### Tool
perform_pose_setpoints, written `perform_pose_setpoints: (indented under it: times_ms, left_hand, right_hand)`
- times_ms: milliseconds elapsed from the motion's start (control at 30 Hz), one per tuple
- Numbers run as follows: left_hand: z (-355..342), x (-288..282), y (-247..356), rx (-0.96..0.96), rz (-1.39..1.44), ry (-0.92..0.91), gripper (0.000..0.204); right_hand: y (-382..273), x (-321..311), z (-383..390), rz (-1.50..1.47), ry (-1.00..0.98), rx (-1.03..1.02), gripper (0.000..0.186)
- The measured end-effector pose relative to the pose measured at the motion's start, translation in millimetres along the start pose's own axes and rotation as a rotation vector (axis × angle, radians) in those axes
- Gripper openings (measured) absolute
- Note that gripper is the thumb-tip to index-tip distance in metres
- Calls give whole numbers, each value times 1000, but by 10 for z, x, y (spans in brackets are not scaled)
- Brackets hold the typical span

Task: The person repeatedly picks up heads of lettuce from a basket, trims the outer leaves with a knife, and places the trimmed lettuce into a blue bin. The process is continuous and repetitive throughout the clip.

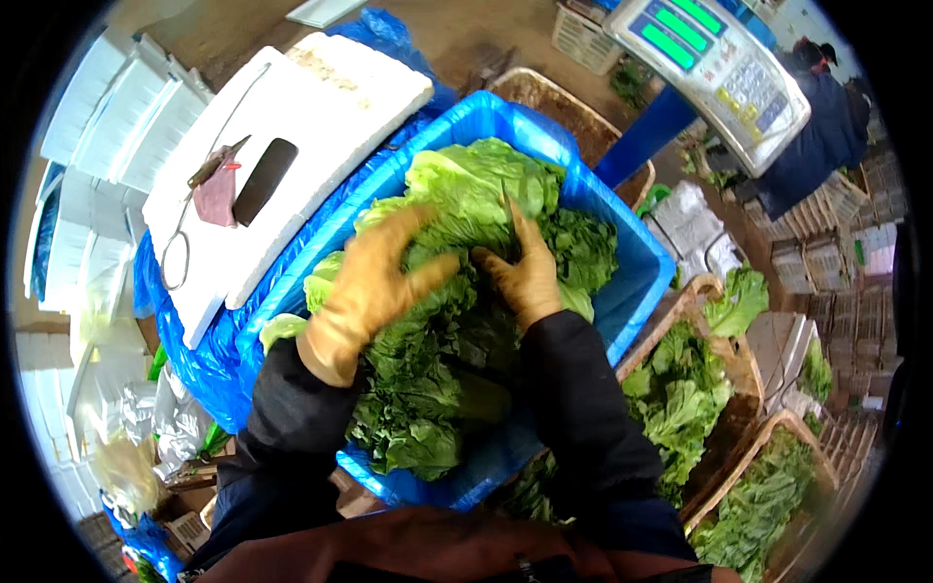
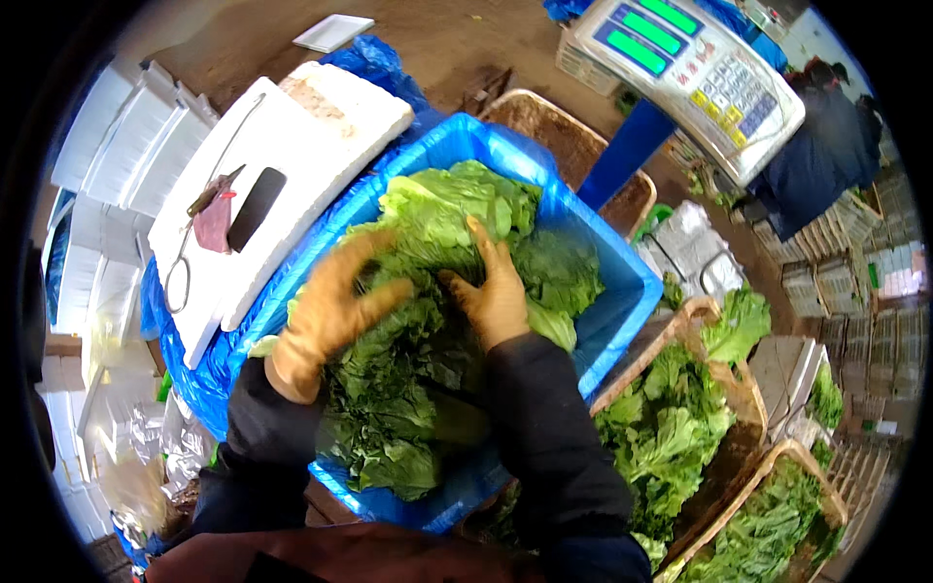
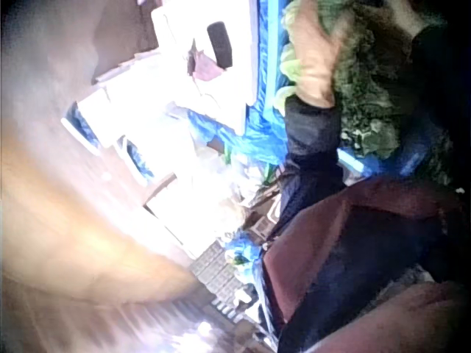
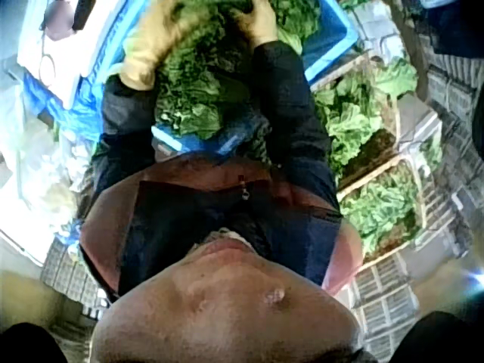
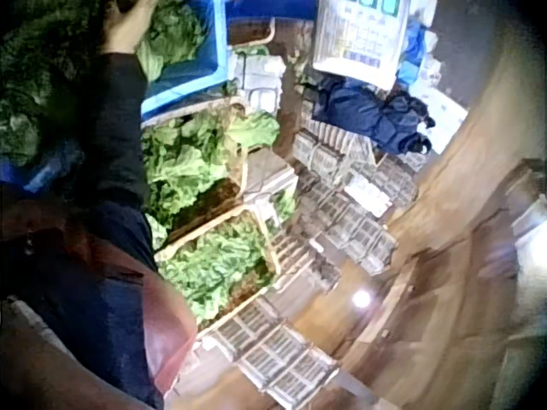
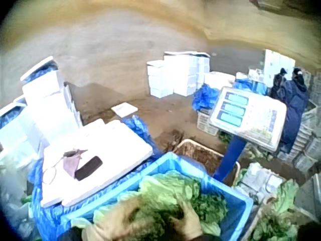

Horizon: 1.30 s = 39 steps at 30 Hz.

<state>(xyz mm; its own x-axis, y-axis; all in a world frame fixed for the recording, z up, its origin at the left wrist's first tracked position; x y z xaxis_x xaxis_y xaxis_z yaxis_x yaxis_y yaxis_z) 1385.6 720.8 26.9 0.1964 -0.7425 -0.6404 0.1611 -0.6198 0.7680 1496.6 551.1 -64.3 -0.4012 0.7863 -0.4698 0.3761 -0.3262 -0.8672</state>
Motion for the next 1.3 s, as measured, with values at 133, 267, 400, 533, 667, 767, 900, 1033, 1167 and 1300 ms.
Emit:
perform_pose_setpoints:
  times_ms: [133,267,400,533,667,767,900,1033,1167,1300]
  left_hand:
    - [-376,599,-87,91,-683,98,83]
    - [-365,738,-337,229,-596,193,81]
    - [-423,648,-219,379,-484,156,68]
    - [251,723,355,174,-221,246,51]
    - [1526,1728,1324,356,-25,-78,47]
    - [2378,2490,1771,461,200,-592,49]
    - [2959,2884,2005,482,212,-904,45]
    - [2898,2670,1765,244,172,-749,41]
    - [2696,2692,1725,103,199,-754,63]
    - [2579,3034,1861,-15,790,-786,95]
  right_hand:
    - [-131,-359,284,-204,43,-7,82]
    - [-598,-553,1769,-671,-200,852,58]
    - [-682,-611,3349,-941,-531,848,37]
    - [-277,-2226,3902,-43,239,477,38]
    - [102,-3561,3876,427,378,815,46]
    - [951,-3872,3273,531,260,475,69]
    - [1785,-3685,2989,477,-31,559,80]
    - [962,-3429,3270,531,68,176,64]
    - [-29,-3937,4052,-249,782,337,41]
    - [-70,-3239,4676,-991,840,548,37]
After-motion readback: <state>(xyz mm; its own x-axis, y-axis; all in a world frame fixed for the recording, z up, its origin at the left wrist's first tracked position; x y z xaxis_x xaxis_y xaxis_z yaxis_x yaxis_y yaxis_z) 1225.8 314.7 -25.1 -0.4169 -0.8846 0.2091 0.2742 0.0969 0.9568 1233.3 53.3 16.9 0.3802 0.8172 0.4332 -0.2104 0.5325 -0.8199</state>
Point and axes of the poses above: each hand's wrist, its own z-axis away from the middle knuckle, its own x-axis out of the palm, y = z × x, the point moved 5 cm from there along -z, towards the middle knuckle, and after that the axes turned 5 degrees about -x, right-handed, at the moved point
